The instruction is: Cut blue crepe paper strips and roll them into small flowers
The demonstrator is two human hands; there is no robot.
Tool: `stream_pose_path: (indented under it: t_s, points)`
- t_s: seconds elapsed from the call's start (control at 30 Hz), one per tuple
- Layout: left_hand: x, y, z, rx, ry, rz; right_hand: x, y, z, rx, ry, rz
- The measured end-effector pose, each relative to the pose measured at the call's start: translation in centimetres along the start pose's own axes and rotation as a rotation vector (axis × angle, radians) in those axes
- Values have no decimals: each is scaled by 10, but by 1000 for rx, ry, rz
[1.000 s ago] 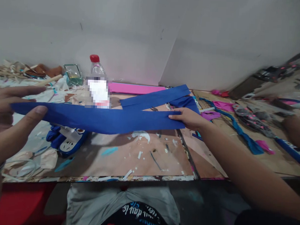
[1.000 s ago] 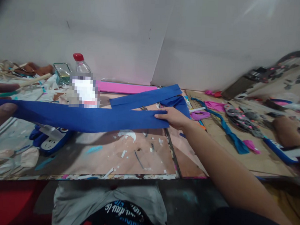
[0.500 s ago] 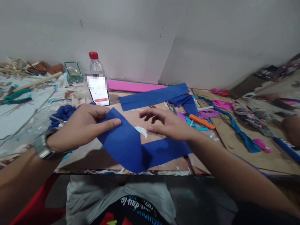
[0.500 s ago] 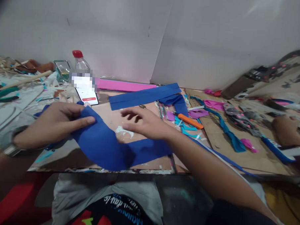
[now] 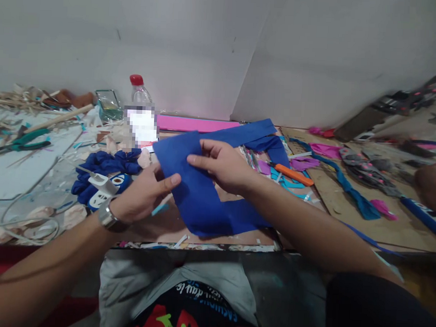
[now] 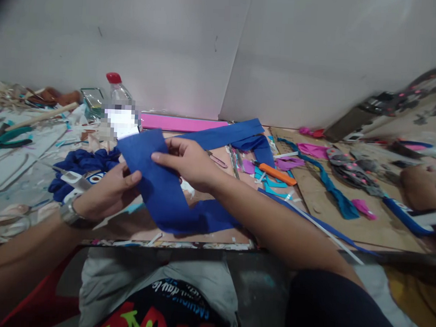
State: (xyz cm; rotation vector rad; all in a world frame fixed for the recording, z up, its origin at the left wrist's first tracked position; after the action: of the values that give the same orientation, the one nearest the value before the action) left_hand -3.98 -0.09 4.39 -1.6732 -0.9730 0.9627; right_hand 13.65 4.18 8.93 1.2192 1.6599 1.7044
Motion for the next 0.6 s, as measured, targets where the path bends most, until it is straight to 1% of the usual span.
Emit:
stream_pose_path:
  t_s: [0.03, 0.1, 0.13, 0.2, 0.23, 0.3, 0.37, 0.43, 0.47, 0.5, 0.53, 0.6]
  points:
    - [-2, 8, -7, -38, 18, 19, 5, -1, -1, 79, -97, 45]
    - [-5, 22, -22, -8, 35, 73, 17, -4, 0, 153, -240, 118]
    - [-6, 28, -29, 11, 74, 107, 24, -6, 2, 148, -285, 145]
    - [-8, 36, -42, -24, 101, 193, 40, -8, 10, 100, -339, 202]
    - [-9, 37, -45, -48, 93, 211, 48, -8, 16, 63, -360, 240]
    - [-12, 36, -46, -81, 122, 232, 61, -6, 35, 7, -422, 330]
    - [-18, 31, -39, -84, 165, 246, 69, -2, 60, -2, -511, 420]
    - [-26, 23, -22, -58, 135, 290, 68, 3, 87, 6, -623, 520]
    - [-31, 18, -11, -26, 78, 318, 63, 4, 100, 12, -676, 543]
    - [-36, 12, 1, 35, 8, 336, 57, 5, 113, 10, -739, 531]
    - [-40, 5, 13, 100, -42, 338, 48, 4, 124, 9, -810, 507]
    - [-48, -11, 36, 290, -160, 293, 27, 1, 141, -31, -868, 408]
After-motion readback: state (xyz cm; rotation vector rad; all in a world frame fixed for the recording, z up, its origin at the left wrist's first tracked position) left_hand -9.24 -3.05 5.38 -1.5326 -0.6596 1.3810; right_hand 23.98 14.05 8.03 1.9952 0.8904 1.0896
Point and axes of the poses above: each hand's wrist, its own x-axis towards the middle knuckle, its own z-axis out of the back of the hand, y = z × x, the point moved 2 cm from there along x, towards the middle knuckle, and after that the axes turned 14 degrees about z, right-handed, at the moved point
